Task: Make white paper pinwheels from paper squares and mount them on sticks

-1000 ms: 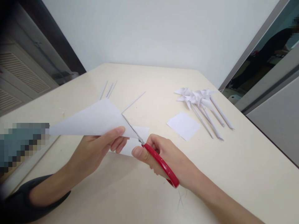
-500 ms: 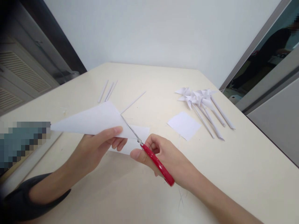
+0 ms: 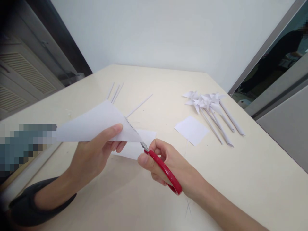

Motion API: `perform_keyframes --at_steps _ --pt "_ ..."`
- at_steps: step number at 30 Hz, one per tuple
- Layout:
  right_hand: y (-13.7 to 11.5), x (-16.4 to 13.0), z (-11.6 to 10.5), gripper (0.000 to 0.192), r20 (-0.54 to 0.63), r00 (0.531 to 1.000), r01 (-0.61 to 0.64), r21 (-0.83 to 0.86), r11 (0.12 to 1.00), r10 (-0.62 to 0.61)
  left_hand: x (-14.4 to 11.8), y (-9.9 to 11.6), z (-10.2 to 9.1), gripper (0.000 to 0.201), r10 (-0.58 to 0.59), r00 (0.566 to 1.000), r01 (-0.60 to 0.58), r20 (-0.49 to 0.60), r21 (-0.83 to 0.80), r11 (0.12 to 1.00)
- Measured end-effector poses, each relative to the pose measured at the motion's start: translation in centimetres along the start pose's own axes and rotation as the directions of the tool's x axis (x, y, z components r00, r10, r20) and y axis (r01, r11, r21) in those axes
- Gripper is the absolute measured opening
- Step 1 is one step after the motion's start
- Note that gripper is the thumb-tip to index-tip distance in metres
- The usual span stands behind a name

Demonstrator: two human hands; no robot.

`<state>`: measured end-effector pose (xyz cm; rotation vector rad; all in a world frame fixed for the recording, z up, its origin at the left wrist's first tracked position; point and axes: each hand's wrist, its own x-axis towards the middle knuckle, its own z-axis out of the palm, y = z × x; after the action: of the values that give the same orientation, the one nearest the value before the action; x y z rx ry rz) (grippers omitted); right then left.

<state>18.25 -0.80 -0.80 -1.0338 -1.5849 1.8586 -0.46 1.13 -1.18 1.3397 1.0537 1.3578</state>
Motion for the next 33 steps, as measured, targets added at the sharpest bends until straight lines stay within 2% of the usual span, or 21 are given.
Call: perform_keyframes --at_steps 5,11,16,21,33 --pt "0.7 -0.5 -0.4 0.029 -0.017 0.998 0.055 -0.100 0.993 -0.057 -0.3 -0.4 -0.1 0.038 -0.049 0.997 0.049 0.062 0.010 0.999" --pt "0.2 -0.7 -0.5 0.032 0.001 1.000 0.016 -0.167 0.986 -0.016 -0.9 -0.4 0.1 0.037 -0.124 0.980 0.102 0.156 0.139 0.985" --pt "0.4 -0.7 -0.5 0.032 -0.002 1.000 0.002 -0.170 0.985 -0.003 -1.3 -0.1 0.2 0.039 -0.152 0.973 0.114 0.173 0.215 0.970" --pt "0.9 -0.5 -0.4 0.035 -0.022 1.000 -0.001 -0.170 0.985 -0.003 -1.1 -0.2 0.4 0.039 -0.154 0.969 0.115 0.194 0.201 0.973" --pt "0.2 -0.4 0.0 0.044 -0.052 0.998 0.005 -0.229 0.973 -0.018 -1.3 -0.3 0.5 0.038 -0.142 0.969 0.115 0.204 0.138 0.984"
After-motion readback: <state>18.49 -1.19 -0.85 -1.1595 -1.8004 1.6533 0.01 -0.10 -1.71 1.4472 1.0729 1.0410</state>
